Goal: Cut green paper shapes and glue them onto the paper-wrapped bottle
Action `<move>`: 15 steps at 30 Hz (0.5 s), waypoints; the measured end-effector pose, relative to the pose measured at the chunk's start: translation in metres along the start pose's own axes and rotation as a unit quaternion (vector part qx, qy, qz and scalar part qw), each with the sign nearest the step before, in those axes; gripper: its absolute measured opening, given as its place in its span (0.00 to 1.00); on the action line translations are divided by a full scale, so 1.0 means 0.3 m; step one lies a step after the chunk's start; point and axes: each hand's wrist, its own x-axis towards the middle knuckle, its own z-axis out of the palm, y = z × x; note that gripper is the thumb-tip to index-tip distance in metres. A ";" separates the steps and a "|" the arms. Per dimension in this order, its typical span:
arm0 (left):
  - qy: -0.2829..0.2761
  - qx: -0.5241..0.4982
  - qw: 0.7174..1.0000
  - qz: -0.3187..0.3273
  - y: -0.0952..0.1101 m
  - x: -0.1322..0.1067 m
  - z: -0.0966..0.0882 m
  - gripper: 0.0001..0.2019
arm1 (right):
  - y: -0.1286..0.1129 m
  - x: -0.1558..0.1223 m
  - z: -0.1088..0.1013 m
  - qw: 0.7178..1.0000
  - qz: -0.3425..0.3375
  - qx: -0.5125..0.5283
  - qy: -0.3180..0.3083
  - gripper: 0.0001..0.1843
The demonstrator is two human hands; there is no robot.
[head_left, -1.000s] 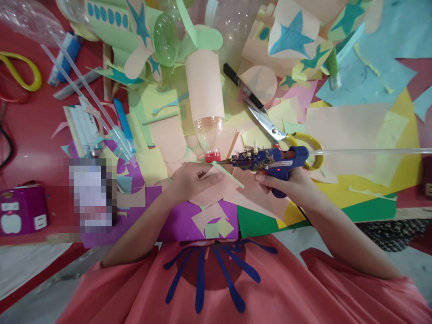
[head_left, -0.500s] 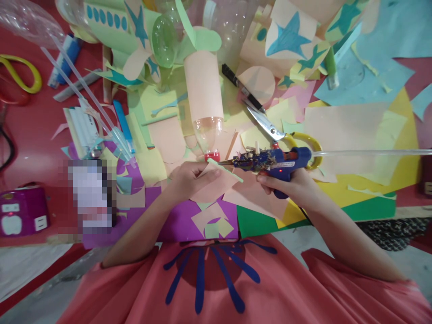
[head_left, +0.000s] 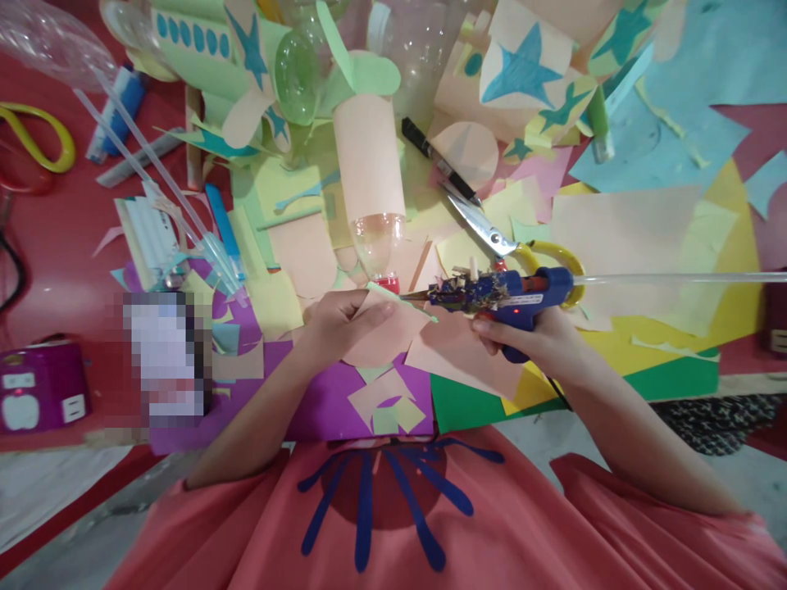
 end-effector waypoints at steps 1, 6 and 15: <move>0.003 -0.002 1.000 -0.001 0.001 0.000 -0.001 0.21 | -0.001 0.000 -0.001 1.000 -0.004 0.000 -0.002 0.24; 0.020 -0.012 1.000 0.005 0.002 0.000 -0.004 0.22 | -0.005 -0.003 -0.004 1.000 -0.011 0.002 0.004 0.24; 0.046 -0.015 0.999 0.022 -0.008 0.000 -0.012 0.23 | -0.009 -0.010 -0.009 1.000 0.000 0.005 0.018 0.28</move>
